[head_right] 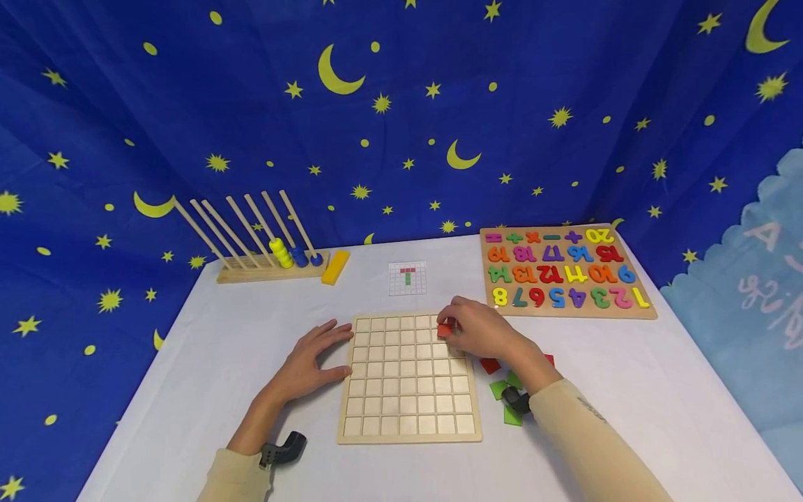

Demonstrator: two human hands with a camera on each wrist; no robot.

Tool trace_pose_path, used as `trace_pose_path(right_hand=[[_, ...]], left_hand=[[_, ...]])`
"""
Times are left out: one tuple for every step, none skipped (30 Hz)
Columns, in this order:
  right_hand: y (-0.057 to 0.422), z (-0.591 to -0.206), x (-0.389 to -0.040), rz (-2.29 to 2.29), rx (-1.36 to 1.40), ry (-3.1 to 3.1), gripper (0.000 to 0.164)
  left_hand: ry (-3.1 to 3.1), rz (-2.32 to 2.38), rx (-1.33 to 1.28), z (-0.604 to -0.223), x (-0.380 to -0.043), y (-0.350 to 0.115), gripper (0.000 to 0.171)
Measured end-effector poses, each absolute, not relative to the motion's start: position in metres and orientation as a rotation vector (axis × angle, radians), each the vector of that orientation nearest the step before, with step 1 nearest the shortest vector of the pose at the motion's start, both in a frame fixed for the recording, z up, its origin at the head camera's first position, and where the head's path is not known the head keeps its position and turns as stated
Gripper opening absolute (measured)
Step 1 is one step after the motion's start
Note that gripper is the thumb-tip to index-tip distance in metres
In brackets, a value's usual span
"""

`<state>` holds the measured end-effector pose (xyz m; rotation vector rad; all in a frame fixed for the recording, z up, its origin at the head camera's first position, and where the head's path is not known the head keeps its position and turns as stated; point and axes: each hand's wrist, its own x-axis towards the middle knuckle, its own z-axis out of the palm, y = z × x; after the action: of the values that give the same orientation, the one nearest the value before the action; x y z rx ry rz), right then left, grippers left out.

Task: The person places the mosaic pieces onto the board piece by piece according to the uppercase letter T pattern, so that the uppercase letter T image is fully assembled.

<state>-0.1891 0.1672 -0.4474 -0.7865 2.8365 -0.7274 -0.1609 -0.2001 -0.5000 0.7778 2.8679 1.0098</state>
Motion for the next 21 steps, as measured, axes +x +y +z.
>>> trace_pose_path(right_hand=[[0.165, -0.448, -0.190, -0.725, -0.796, 2.835, 0.026], [0.164, -0.448, -0.190, -0.721, -0.803, 2.837, 0.025], [0.162, -0.448, -0.190, -0.715, -0.810, 2.838, 0.025], [0.161, -0.448, -0.190, -0.713, -0.811, 2.838, 0.025], [0.159, -0.448, -0.191, -0.712, -0.814, 2.835, 0.025], [0.158, -0.448, -0.191, -0.715, -0.821, 2.830, 0.025], [0.157, -0.448, -0.191, -0.720, -0.824, 2.826, 0.025], [0.156, -0.448, -0.191, -0.719, -0.825, 2.823, 0.025], [0.155, -0.448, -0.191, -0.720, -0.832, 2.820, 0.025], [0.154, -0.448, -0.191, -0.722, -0.838, 2.816, 0.025], [0.153, -0.448, -0.191, -0.720, -0.844, 2.815, 0.025], [0.152, -0.448, -0.191, -0.723, -0.851, 2.813, 0.025], [0.152, -0.448, -0.191, -0.728, -0.851, 2.812, 0.025], [0.151, -0.448, -0.191, -0.729, -0.855, 2.812, 0.024], [0.150, -0.448, -0.191, -0.733, -0.859, 2.812, 0.024], [0.149, -0.449, -0.192, -0.733, -0.861, 2.813, 0.024], [0.148, -0.449, -0.192, -0.734, -0.864, 2.813, 0.023], [0.147, -0.450, -0.192, -0.734, -0.868, 2.812, 0.023], [0.146, -0.450, -0.193, -0.733, -0.872, 2.811, 0.023], [0.145, -0.451, -0.193, -0.733, -0.877, 2.811, 0.022], [0.144, -0.451, -0.193, -0.738, -0.883, 2.807, 0.022]], left_hand=[[2.870, 1.008, 0.777, -0.500, -0.161, -0.200, 0.066], [2.872, 1.005, 0.776, -0.501, -0.161, -0.200, 0.066], [2.872, 1.006, 0.776, -0.501, -0.161, -0.200, 0.066], [2.872, 1.006, 0.777, -0.500, -0.161, -0.200, 0.066], [2.873, 1.004, 0.776, -0.500, -0.161, -0.200, 0.066], [2.870, 1.007, 0.775, -0.500, -0.161, -0.200, 0.066], [2.867, 1.010, 0.773, -0.500, -0.160, -0.200, 0.066], [2.863, 1.011, 0.771, -0.499, -0.160, -0.200, 0.066], [2.860, 1.012, 0.770, -0.499, -0.160, -0.199, 0.066], [2.859, 1.010, 0.769, -0.498, -0.160, -0.199, 0.066], [2.858, 1.009, 0.770, -0.498, -0.160, -0.199, 0.066], [2.858, 1.010, 0.773, -0.498, -0.160, -0.199, 0.066], [2.859, 1.009, 0.776, -0.498, -0.160, -0.199, 0.066], [2.861, 1.007, 0.779, -0.498, -0.160, -0.199, 0.066], [2.863, 1.008, 0.784, -0.498, -0.160, -0.199, 0.066], [2.864, 1.009, 0.787, -0.498, -0.160, -0.199, 0.066], [2.864, 1.010, 0.790, -0.498, -0.160, -0.199, 0.066], [2.864, 1.012, 0.791, -0.498, -0.160, -0.199, 0.066], [2.862, 1.014, 0.791, -0.498, -0.160, -0.200, 0.066], [2.860, 1.016, 0.789, -0.498, -0.160, -0.200, 0.066], [2.859, 1.016, 0.788, -0.498, -0.160, -0.200, 0.066]])
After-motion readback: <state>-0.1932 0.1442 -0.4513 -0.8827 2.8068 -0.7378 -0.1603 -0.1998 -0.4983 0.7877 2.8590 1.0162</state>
